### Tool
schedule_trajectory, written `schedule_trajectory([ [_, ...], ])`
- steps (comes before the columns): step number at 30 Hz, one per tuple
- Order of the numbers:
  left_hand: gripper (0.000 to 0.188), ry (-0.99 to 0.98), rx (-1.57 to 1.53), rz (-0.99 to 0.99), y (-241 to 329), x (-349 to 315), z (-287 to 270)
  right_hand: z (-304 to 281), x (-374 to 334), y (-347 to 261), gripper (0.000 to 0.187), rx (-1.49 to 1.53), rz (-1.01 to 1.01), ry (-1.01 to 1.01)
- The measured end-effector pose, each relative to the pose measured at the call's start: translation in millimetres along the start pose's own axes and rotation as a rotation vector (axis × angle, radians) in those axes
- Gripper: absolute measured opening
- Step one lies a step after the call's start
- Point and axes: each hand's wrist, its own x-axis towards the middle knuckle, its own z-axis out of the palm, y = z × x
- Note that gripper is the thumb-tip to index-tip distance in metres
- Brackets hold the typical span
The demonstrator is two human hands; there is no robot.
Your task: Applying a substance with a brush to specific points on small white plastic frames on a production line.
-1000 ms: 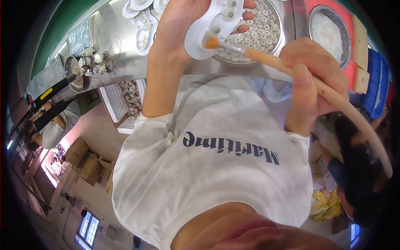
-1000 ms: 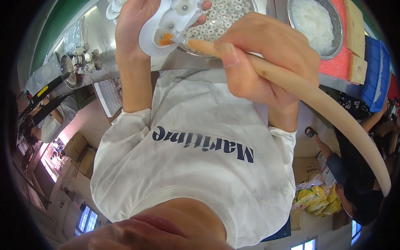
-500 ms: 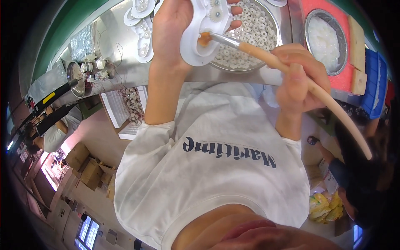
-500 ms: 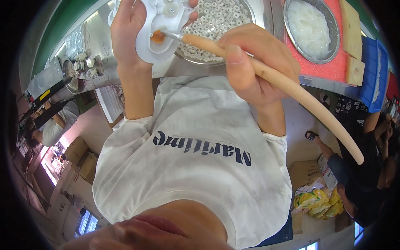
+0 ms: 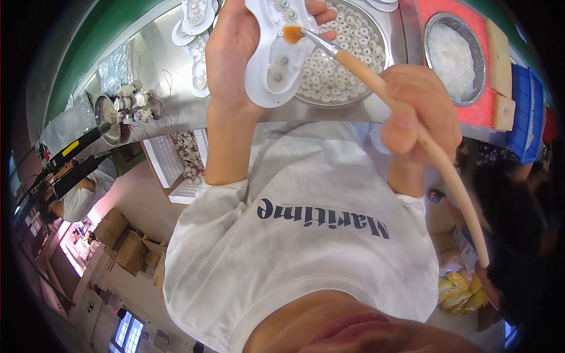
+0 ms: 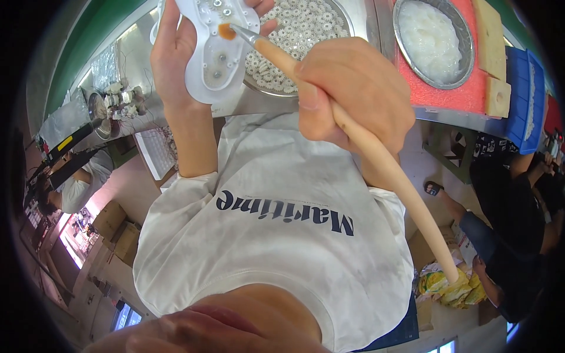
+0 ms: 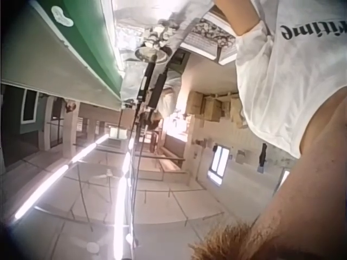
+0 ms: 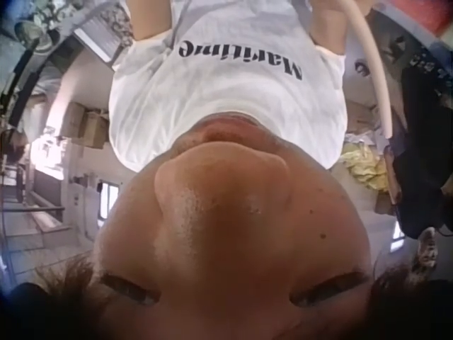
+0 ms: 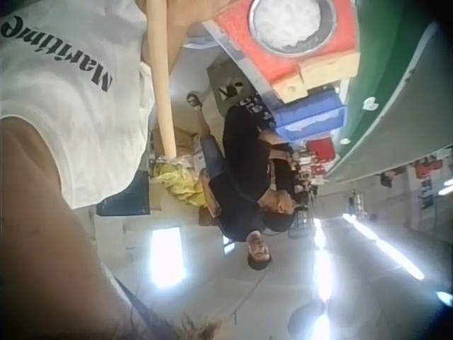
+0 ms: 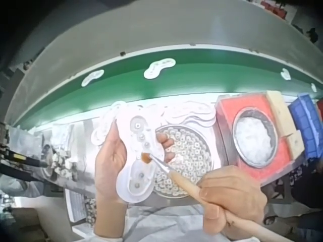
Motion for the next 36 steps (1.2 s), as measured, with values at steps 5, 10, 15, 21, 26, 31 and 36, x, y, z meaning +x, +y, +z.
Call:
schedule_trajectory([
  [5,0.058,-0.023,-0.132,-0.033,3,0,1,-4,6,2,0.015,-0.040,-0.046,-0.052],
  [10,0.057,0.042,-0.009,0.017,1,-4,1,-5,6,-8,0.018,0.068,0.046,-0.155],
  [15,0.054,0.145,0.202,-0.006,8,-6,-9,8,17,12,0.020,0.052,0.071,-0.108],
  [21,0.053,0.218,0.275,-0.047,42,-8,-34,19,20,14,0.019,0.203,0.325,0.021],
  [26,0.056,0.355,0.294,-0.034,139,40,-102,12,20,19,0.019,0.253,0.507,0.204],
  [31,0.053,0.514,0.464,0.136,248,115,-209,11,20,14,0.022,0.146,0.621,0.250],
  [36,0.051,0.640,1.668,0.394,291,176,-246,9,31,20,0.021,0.010,0.626,0.263],
])
